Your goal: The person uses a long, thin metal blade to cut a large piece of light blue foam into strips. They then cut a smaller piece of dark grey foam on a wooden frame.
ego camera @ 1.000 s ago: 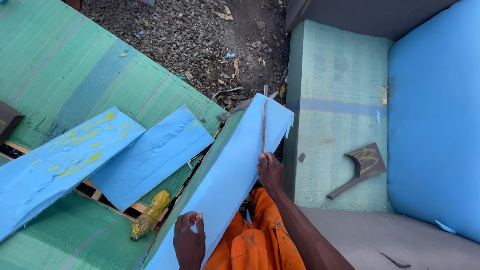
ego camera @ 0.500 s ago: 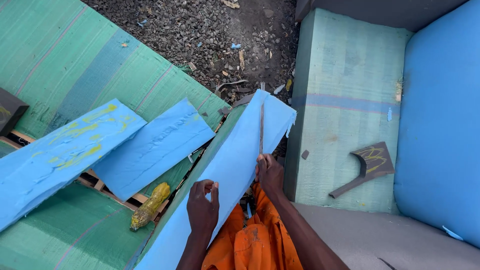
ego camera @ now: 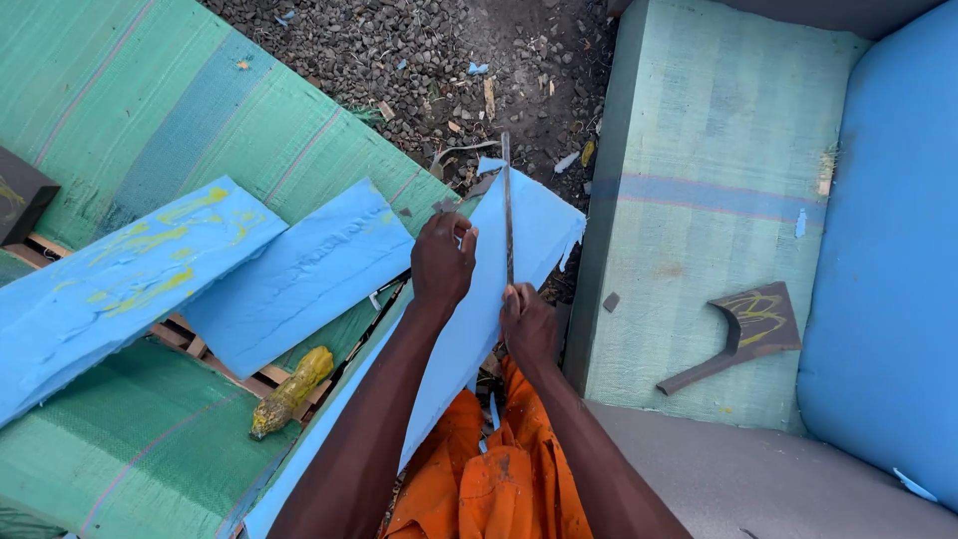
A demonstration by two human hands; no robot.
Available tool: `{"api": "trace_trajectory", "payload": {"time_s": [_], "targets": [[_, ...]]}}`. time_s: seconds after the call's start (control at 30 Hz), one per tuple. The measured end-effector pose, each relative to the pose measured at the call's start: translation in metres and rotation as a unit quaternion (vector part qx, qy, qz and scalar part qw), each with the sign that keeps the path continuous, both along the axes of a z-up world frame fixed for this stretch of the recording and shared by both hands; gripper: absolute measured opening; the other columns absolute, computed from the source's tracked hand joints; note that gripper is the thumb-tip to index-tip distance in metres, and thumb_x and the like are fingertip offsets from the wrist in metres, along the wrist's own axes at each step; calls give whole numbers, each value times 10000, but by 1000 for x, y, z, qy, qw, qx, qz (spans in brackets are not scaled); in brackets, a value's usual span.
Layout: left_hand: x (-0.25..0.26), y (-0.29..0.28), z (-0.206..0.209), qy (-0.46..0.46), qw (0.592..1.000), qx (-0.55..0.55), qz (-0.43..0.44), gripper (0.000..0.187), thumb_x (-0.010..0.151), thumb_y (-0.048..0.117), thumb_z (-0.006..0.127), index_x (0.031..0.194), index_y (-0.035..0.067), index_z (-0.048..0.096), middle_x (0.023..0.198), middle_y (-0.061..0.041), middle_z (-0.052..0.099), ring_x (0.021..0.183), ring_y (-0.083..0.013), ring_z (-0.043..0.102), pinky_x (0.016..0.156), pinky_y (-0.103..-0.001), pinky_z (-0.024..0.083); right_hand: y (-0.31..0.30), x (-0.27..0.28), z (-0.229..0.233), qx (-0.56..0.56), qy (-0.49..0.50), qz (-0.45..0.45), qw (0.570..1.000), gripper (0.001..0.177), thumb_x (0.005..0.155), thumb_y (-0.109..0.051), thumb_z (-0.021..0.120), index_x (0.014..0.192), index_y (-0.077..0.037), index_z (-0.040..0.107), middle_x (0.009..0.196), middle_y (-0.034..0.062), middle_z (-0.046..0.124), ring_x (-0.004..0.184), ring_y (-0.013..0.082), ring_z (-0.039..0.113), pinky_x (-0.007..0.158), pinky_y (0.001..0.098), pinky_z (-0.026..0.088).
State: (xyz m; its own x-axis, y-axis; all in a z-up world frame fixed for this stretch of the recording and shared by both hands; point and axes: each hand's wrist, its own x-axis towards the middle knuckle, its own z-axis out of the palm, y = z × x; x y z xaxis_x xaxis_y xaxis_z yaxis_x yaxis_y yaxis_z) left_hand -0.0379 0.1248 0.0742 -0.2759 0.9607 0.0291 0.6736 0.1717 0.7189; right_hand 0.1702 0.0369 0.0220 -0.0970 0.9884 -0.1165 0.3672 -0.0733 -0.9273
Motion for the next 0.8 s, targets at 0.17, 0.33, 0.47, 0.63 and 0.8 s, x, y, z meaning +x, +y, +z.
{"api": "trace_trajectory", "payload": {"time_s": [0.17, 0.33, 0.47, 0.63, 0.8], "targets": [[6, 45, -28, 9, 1000, -11, 1, 103, 1090, 117, 899, 1139, 186, 840, 1019, -32, 778, 1012, -366, 862, 862, -545, 734, 14, 9, -10, 69, -96, 3, 993, 375, 1399, -237, 530, 1117, -148, 761, 663, 39, 768, 470, 226, 683, 459, 369, 541], [12, 65, -44, 8, 996, -87, -3, 109, 1119, 81, 871, 1141, 187, 871, 1049, -65, 810, 1070, -409, 887, 923, -552, 739, 10, 16, -8, 43, -91, 7, 995, 384, 1390, -278, 558, 1090, -163, 768, 630, 62, 727, 472, 261, 666, 482, 401, 514], [15, 73, -73, 3, 995, -98, 5, 109, 1117, 67, 880, 1137, 174, 886, 1051, -95, 828, 1078, -446, 890, 932, -582, 741, 51, 27, -26, 47, -83, 49, 994, 401, 1393, -291, 527, 1087, -188, 764, 625, 66, 682, 457, 228, 609, 477, 386, 454], [11, 92, -112, -17, 995, -100, 10, 91, 1088, 63, 921, 1118, 147, 940, 1022, -134, 865, 1067, -466, 892, 922, -606, 747, -39, 57, 37, -65, -47, 83, 993, 341, 1348, -296, 590, 1120, -167, 808, 628, 38, 792, 454, 209, 714, 433, 375, 614], [10, 94, -105, -4, 992, -129, 2, 55, 1085, 66, 939, 1098, 117, 954, 1008, -184, 880, 1060, -496, 894, 922, -612, 745, 34, 55, 33, -60, 18, 93, 994, 367, 1370, -279, 569, 1132, -147, 815, 642, 27, 808, 458, 177, 740, 462, 352, 647]]}}
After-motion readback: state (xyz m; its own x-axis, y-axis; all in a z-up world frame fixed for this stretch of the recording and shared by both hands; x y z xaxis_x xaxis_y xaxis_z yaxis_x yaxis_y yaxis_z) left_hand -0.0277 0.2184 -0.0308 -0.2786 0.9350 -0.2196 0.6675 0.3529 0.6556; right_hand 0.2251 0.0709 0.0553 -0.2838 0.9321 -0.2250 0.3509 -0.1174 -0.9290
